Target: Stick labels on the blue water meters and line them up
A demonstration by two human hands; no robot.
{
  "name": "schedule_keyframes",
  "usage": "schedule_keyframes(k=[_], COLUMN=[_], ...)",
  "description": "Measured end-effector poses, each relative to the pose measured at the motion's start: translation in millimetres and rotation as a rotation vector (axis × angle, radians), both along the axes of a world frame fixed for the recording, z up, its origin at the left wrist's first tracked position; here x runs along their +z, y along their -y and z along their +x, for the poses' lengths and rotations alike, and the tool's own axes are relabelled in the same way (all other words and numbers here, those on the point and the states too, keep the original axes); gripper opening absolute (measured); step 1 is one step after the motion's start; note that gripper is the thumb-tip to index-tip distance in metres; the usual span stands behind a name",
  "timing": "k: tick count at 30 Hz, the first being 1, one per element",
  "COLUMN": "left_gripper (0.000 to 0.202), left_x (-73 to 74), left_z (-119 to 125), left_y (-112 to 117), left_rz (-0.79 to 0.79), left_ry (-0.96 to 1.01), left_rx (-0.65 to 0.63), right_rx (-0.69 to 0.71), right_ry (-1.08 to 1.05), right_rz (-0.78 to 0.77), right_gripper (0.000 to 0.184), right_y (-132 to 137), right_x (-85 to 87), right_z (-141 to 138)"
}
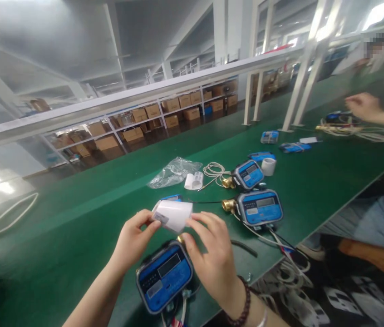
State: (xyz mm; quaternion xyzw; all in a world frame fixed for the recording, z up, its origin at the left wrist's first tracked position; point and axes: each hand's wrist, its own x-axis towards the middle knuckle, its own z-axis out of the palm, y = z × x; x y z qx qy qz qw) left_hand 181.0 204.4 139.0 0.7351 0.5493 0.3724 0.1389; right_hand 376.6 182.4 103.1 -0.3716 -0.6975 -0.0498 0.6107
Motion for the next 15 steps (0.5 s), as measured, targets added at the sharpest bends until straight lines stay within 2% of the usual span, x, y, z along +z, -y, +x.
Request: schedule_keyframes(k=[2,5,9,15], left_gripper=[0.014,0.014,0.017,0.018], left_x=[11.2,15.6,10.4,6.9], left_z=[11,19,25,37], left_y=[19,36,41,42], left_rz=[0.052,0.058,-0.006,-0.174], left_ry=[0.118,0.235,0.317,0.472], left_rx=[-0.090,-0.088,-0.062,-0.034], right_rx=[0.034,0.098,0.109,0.126], right_ry=[-0.028,-0.060,-0.125,-0.192], right_rz=[0.020,-0.008,-0.028,-0.026], right_gripper=[0.021,0.016,0.014,0.013], right_y=[1,4,8,10], right_x=[11.2,13.4,8.2,10.4], right_z=[-13,-23,-23,-17])
